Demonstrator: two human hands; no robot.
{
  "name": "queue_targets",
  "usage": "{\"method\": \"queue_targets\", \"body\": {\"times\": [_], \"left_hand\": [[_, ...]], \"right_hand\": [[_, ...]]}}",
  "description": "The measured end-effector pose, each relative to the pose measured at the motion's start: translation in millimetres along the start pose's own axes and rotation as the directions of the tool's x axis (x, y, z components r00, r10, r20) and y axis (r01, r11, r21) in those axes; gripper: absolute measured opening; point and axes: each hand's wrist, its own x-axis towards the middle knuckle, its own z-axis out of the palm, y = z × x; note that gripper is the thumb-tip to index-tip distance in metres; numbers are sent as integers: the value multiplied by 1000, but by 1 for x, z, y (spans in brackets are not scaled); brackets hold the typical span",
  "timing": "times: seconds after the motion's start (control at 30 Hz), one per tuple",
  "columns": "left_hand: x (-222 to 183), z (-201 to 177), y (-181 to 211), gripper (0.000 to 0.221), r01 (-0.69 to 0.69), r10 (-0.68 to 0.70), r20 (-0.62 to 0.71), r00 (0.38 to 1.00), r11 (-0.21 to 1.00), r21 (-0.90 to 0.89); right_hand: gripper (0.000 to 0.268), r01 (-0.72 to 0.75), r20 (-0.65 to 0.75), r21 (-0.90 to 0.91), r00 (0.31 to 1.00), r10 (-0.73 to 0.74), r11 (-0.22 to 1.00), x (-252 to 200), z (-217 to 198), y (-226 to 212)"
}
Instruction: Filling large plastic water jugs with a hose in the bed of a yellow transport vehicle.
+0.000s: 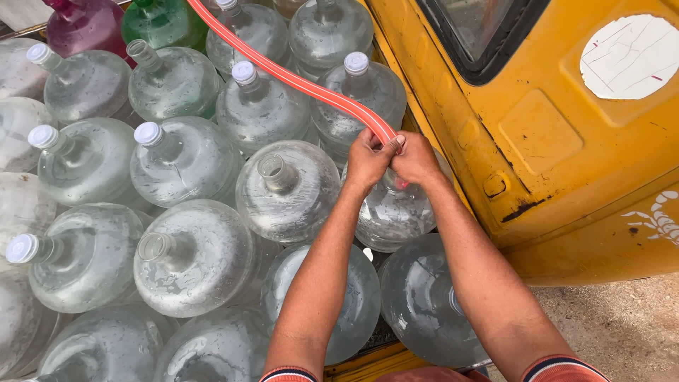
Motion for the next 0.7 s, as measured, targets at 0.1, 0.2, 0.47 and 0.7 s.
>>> {"method": "queue_targets", "body": {"times": [0.1, 0.2, 0.47, 0.7], "left_hand": [[1, 0, -3, 33, 10, -10, 4, 1000, 1000, -24], [3, 0, -6, 34, 11, -10, 11, 1000, 999, -37], [0, 0, -4, 36, 20, -20, -14, 1000, 1000, -22], [0, 0, 0, 34, 25, -25, 8, 1000, 999, -28]], "right_hand": [[18, 13, -16, -29, 1000, -13, 999, 0, 1, 4], [18, -21, 0, -17, 1000, 21, 1000, 0, 1, 1], [17, 17, 5, -13, 1000, -17, 1000, 0, 3, 7], [19, -4, 4, -14, 1000, 4, 1000, -2, 0, -2]]}}
